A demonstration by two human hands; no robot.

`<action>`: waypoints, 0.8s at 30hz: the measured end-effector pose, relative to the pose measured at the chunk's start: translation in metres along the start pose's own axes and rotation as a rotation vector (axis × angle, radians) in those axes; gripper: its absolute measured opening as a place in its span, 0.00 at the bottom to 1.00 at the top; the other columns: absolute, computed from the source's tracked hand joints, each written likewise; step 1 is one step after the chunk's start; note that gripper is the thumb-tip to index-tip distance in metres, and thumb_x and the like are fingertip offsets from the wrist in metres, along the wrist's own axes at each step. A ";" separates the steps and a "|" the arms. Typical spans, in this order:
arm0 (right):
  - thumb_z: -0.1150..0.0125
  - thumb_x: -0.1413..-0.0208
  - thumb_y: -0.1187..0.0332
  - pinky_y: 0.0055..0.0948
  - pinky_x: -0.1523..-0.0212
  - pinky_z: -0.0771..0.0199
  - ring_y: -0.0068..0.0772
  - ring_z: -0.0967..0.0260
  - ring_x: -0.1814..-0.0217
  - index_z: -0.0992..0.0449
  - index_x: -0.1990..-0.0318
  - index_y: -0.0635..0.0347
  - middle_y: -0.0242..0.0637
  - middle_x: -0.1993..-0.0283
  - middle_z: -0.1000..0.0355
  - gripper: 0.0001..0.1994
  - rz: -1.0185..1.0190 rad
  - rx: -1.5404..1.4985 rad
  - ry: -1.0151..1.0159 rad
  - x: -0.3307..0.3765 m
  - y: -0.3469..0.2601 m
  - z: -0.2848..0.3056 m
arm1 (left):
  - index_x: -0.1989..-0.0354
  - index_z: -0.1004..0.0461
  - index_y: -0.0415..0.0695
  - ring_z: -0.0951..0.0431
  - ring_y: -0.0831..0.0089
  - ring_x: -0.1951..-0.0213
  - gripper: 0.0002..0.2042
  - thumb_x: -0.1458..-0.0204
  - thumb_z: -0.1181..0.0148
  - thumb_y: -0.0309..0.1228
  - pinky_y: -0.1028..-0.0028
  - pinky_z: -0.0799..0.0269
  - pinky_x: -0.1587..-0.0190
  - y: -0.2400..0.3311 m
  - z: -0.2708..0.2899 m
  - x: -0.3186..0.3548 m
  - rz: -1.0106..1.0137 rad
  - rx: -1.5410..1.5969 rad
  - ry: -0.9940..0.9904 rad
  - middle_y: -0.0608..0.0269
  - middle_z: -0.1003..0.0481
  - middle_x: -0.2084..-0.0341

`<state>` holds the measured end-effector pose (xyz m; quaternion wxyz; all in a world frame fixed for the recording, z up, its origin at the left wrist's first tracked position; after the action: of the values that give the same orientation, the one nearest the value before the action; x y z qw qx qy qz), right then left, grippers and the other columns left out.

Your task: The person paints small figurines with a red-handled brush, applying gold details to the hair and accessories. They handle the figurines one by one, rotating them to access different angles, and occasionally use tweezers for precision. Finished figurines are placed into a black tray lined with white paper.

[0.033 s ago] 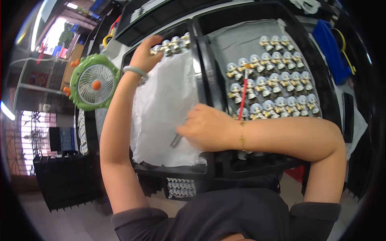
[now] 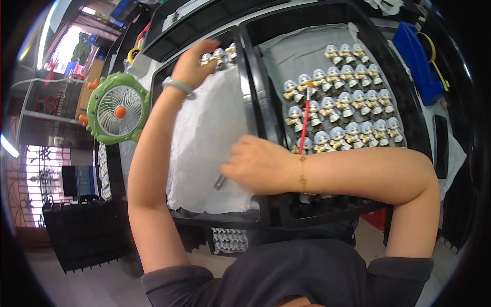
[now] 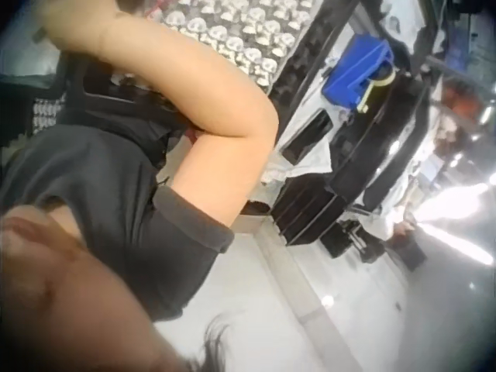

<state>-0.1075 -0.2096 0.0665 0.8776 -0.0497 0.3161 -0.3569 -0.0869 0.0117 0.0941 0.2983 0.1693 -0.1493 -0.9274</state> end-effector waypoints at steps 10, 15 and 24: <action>0.41 0.58 0.53 0.29 0.56 0.40 0.34 0.38 0.54 0.26 0.67 0.61 0.38 0.64 0.32 0.19 0.019 -0.233 -0.218 0.044 -0.049 0.039 | 0.59 0.26 0.42 0.27 0.57 0.55 0.19 0.51 0.49 0.46 0.62 0.33 0.52 0.140 -0.185 -0.119 0.107 -0.234 -0.379 0.52 0.28 0.56; 0.41 0.57 0.56 0.37 0.37 0.53 0.38 0.50 0.35 0.33 0.50 0.60 0.43 0.40 0.42 0.27 0.116 -0.125 -0.194 0.089 -0.048 0.031 | 0.52 0.32 0.41 0.28 0.57 0.54 0.24 0.51 0.48 0.47 0.63 0.33 0.52 0.123 -0.209 -0.133 0.121 -0.030 -0.461 0.50 0.28 0.56; 0.39 0.57 0.55 0.36 0.35 0.56 0.37 0.54 0.34 0.37 0.45 0.56 0.38 0.38 0.46 0.30 0.082 -0.298 -0.308 0.089 -0.035 0.035 | 0.43 0.45 0.40 0.32 0.74 0.72 0.23 0.45 0.55 0.36 0.77 0.34 0.67 0.131 -0.065 -0.005 0.183 1.274 -0.396 0.52 0.30 0.58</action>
<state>-0.0585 -0.2990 0.0592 0.9123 -0.2199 0.2291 -0.2585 0.0091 -0.0988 0.0863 0.1844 0.1254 -0.7330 -0.6426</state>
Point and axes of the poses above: each hand's wrist, its own x-axis away from the middle knuckle, its own z-axis out of the back of the hand, y = z × x, the point moved 8 cm from there along -x, towards the middle knuckle
